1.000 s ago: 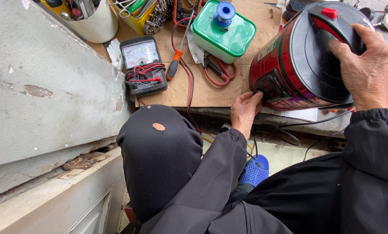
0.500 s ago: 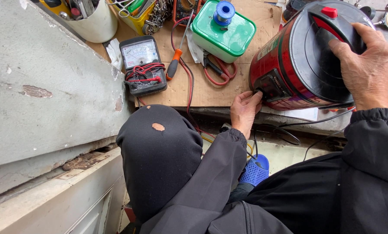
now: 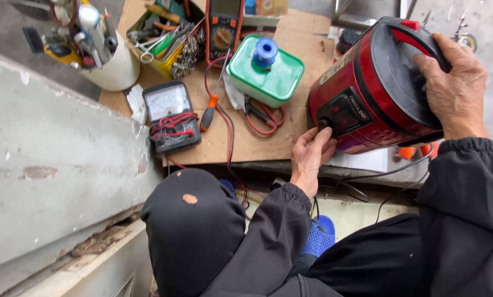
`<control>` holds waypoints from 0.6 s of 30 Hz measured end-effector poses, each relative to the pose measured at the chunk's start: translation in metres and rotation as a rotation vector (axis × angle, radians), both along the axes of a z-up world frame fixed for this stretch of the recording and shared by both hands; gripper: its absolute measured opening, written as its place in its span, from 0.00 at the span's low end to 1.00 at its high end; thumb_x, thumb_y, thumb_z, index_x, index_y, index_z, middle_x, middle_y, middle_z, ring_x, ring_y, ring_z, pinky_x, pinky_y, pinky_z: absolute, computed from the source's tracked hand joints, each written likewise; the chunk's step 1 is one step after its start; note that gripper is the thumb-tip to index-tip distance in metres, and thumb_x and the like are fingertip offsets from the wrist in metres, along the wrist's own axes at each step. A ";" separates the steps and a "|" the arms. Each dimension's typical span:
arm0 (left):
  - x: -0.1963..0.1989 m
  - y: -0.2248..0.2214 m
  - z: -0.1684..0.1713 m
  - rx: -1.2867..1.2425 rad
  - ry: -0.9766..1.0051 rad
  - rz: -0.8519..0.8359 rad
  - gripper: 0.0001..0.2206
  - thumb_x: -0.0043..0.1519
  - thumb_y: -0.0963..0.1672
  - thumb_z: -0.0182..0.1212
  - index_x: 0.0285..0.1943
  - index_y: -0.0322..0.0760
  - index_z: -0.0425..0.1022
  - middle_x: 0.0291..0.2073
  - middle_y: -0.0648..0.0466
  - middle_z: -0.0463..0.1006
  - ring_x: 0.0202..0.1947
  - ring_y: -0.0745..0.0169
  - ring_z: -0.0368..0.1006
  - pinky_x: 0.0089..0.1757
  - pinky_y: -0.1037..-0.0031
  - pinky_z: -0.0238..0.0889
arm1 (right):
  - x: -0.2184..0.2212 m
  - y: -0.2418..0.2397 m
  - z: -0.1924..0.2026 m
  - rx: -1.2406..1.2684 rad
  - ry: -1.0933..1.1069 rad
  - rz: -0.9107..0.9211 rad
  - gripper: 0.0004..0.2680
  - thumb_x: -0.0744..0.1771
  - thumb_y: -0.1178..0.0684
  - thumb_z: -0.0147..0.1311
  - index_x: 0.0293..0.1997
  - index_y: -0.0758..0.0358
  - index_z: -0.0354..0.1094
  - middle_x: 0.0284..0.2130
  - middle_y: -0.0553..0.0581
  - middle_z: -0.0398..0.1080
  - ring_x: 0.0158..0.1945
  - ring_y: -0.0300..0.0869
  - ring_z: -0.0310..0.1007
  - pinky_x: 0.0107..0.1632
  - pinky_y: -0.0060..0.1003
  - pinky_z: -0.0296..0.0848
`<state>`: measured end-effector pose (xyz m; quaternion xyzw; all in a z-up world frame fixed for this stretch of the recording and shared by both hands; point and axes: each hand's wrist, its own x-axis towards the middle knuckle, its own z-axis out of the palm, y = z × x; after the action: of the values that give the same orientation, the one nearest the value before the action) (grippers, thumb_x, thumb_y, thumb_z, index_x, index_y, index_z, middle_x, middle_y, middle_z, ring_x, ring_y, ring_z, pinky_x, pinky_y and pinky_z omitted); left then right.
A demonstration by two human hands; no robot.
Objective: Testing a repaired rice cooker by checking its components with a screwdriver, plugging it into a power source, and verifying the control panel functions.
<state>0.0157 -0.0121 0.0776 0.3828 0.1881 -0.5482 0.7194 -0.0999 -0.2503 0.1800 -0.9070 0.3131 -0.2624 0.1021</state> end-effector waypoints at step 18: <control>0.032 -0.041 0.070 0.389 -0.700 -0.513 0.29 0.50 0.64 0.63 0.46 0.43 0.75 0.45 0.56 0.85 0.52 0.53 0.81 0.53 0.65 0.67 | -0.014 -0.045 0.026 0.272 -0.026 -0.132 0.16 0.77 0.53 0.59 0.74 0.71 0.71 0.66 0.72 0.72 0.67 0.57 0.71 0.66 0.47 0.68</control>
<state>0.0482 -0.0534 0.1475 0.7062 -0.0670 -0.5010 0.4957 -0.1140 -0.2957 0.2062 -0.8587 0.4035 -0.2355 0.2106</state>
